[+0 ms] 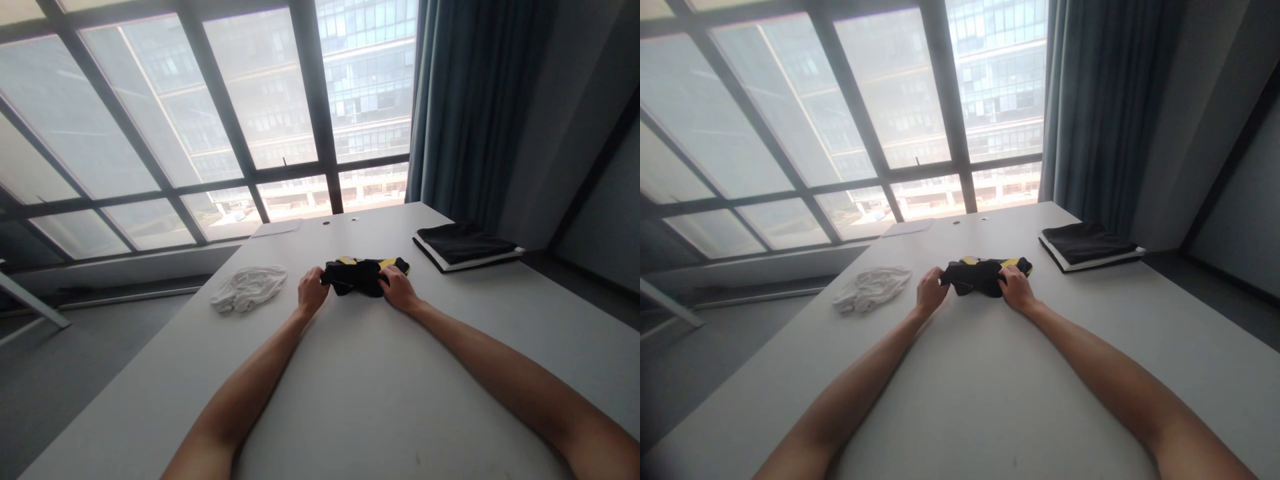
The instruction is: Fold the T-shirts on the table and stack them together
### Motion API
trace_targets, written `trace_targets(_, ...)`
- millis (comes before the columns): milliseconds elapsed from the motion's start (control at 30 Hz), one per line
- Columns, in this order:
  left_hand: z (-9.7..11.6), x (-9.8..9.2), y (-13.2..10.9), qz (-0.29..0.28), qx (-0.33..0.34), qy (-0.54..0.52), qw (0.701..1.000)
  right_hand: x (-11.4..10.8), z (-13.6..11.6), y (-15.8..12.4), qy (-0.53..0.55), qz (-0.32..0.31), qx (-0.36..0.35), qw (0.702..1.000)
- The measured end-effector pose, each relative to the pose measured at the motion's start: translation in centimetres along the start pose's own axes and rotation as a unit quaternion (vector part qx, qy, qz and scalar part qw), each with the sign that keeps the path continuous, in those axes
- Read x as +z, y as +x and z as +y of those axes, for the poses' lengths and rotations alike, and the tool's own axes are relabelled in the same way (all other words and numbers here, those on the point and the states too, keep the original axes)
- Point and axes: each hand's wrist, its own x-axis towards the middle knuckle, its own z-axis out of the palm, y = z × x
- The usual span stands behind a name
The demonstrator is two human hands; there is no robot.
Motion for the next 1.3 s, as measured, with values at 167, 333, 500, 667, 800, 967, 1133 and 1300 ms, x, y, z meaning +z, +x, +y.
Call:
trace_targets(167, -1.9, 0.1, 0.1, -0.038, 0.002, -0.004, 0.999, 0.4, 0.3, -0.2, 0.063, -0.008, -0.048, 0.997)
trace_targets(333, -2.7, 0.5, 0.2, -0.061, 0.081, -0.19, 0.977, 0.3, 0.3, -0.4, 0.058, -0.025, 0.016, 0.998)
trace_targets(500, -3.4, 1.6, 0.6, -0.008, -0.015, -0.235, 0.972, 0.0, -0.1, -0.4, 0.035, -0.065, -0.067, 0.995)
trace_targets(667, -4.1, 2.2, 0.5, -0.061, -0.003, -0.132, 0.989, -0.1, -0.3, -0.6, 0.0, -0.113, -0.077, 0.991)
trace_targets(800, -3.9, 2.0, 0.4, -0.105, 0.025, -0.111, 0.988, -0.2, -0.3, -0.6, -0.001, -0.112, -0.078, 0.991)
trace_targets(967, -3.1, 1.2, 0.5, -0.074, 0.026, -0.143, 0.987, -0.5, -0.1, -0.5, -0.013, -0.112, -0.073, 0.991)
trace_targets(1133, -1.8, -1.0, 1.1, 0.022, -0.006, -0.145, 0.989, -0.8, -0.3, -0.4, -0.04, -0.082, -0.051, 0.995)
trace_targets(1300, -0.1, -4.9, 2.3, -0.031, 0.005, -0.076, 0.997, -1.3, -0.7, -0.1, -0.031, 0.008, -0.038, 0.999)
